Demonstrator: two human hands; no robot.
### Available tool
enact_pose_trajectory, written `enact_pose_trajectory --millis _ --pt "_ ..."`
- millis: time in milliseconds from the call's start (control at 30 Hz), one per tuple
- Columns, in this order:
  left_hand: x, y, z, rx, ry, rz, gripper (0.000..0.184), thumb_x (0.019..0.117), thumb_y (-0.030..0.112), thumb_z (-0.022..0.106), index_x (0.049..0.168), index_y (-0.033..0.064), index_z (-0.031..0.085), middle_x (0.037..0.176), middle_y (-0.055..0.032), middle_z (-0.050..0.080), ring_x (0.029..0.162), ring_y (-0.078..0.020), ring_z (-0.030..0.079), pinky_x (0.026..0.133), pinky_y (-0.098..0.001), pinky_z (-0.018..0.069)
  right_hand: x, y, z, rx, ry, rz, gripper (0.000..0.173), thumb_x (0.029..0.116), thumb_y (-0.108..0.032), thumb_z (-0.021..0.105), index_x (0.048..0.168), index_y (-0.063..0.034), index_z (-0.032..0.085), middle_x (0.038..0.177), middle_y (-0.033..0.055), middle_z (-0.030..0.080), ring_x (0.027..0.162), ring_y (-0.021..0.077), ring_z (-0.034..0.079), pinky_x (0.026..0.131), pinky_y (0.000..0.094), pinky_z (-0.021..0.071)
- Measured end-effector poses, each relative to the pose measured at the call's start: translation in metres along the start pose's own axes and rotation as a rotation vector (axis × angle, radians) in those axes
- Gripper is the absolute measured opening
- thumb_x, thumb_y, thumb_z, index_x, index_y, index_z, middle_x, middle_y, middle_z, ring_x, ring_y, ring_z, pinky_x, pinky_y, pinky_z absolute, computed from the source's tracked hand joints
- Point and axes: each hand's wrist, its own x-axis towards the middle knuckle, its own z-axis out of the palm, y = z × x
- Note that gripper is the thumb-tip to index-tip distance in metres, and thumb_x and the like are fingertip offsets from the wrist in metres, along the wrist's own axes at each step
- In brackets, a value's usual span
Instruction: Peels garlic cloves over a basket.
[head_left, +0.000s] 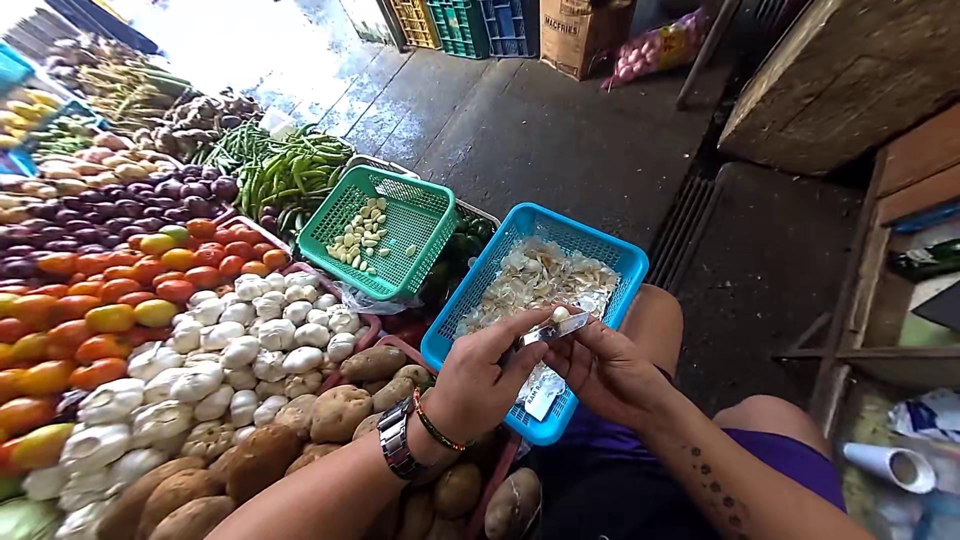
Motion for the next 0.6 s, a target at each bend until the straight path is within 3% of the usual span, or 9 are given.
enact_pose_trajectory --millis 367,467,600 --pt "0.0017 0.0064 -0.0019 -0.055 -0.012 -0.049 0.032 0.1044 0.016 0.059 0.133 0.0040 0.066 0.104 -0.0040 0.073 0.083 -0.0024 0.067 0.075 -0.0199 0.0575 -0.0014 -0.0013 0.0038 0.001 -0.003 -0.001 0.016 0.1061 -0.006 0.049 0.116 -0.0012 0.060 0.107 0.0198 0.071 0.096 0.0270 0.074 0.092 0.0398 0.0603" --pt "0.0008 0.0067 -0.0021 -0.100 -0.001 -0.047 0.031 0.1044 0.013 0.059 0.132 0.0019 0.066 0.112 -0.0044 0.074 0.089 -0.0022 0.069 0.081 -0.0202 0.0584 -0.0009 -0.0003 0.0033 0.004 -0.007 0.000 0.016 0.1058 -0.004 0.049 0.117 -0.0014 0.060 0.109 0.0205 0.072 0.097 0.0279 0.074 0.093 0.0402 0.0602" --pt "0.0004 0.0056 -0.0005 -0.120 0.017 -0.027 0.030 0.1051 0.012 0.057 0.130 0.0008 0.067 0.111 -0.0045 0.074 0.089 -0.0034 0.069 0.082 -0.0218 0.0593 -0.0002 -0.0003 0.0030 0.006 -0.045 -0.013 0.016 0.1040 -0.002 0.052 0.117 -0.0017 0.061 0.106 0.0200 0.072 0.095 0.0266 0.074 0.093 0.0392 0.0600"
